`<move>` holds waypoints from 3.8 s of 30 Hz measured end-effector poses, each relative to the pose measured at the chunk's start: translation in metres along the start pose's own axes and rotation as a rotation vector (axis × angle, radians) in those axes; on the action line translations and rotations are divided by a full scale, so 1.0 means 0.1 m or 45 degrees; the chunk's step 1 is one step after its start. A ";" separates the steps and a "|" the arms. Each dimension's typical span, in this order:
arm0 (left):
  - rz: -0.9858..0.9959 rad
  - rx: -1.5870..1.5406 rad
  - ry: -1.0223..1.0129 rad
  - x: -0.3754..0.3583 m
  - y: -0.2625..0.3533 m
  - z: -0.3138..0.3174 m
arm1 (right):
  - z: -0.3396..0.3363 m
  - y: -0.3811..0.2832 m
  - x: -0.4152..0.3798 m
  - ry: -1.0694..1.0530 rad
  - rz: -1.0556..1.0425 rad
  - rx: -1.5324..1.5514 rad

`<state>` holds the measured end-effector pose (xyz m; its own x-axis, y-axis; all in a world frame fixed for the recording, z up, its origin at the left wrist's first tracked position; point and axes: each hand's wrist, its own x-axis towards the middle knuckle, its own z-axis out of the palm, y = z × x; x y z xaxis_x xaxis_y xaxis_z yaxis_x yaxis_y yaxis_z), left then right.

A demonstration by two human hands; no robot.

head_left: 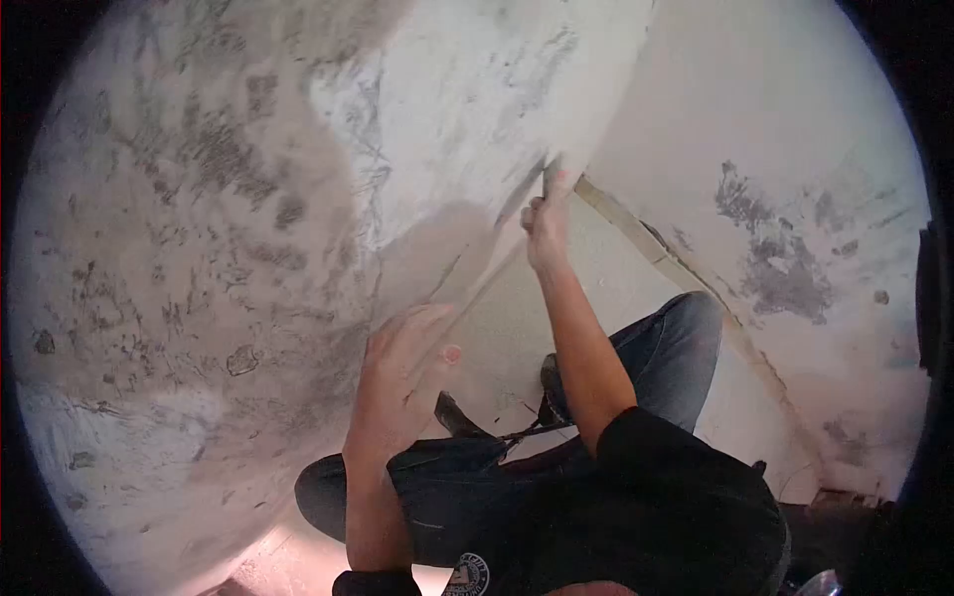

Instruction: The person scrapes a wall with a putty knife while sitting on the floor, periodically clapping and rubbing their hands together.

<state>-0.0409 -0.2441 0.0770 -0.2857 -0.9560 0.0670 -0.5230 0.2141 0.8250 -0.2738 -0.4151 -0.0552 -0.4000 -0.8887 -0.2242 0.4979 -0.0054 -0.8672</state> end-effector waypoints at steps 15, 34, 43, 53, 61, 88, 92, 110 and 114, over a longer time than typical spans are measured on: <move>-0.128 0.040 -0.019 0.29 0.10 0.27 | -0.27 0.31 0.59 0.288 0.256 -0.045; 0.781 1.283 0.440 0.99 0.51 1.10 | -1.72 -0.76 -0.47 -0.041 -0.254 -0.931; 0.626 2.401 -0.822 2.09 -0.49 1.60 | -2.36 -0.50 -0.12 -0.009 0.025 -0.875; 0.836 2.390 -0.703 2.06 -0.56 1.40 | -2.14 -0.80 -0.01 -0.026 0.132 -0.653; 0.603 2.223 0.309 2.31 -0.12 1.23 | -2.29 -0.72 0.03 -0.125 0.200 -0.649; -0.402 -0.739 0.094 0.30 -0.03 1.31 | -0.65 -0.10 -1.36 -0.569 -0.383 -0.567; -0.346 -0.228 0.183 0.20 0.03 0.82 | -0.35 0.17 -1.15 -0.423 -0.374 -0.700; -0.215 0.010 0.086 0.84 -0.13 1.20 | 0.05 1.39 -0.88 -0.050 -0.552 -0.863; -0.129 0.040 0.096 0.89 -0.21 1.32 | 0.13 1.66 -0.76 -0.166 -0.410 -0.230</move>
<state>-0.1613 -0.3076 -0.0079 -0.1699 -0.9851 0.0270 -0.5714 0.1208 0.8117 -0.1504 -0.3549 -0.1764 -0.4067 -0.9056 0.1205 0.2148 -0.2229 -0.9509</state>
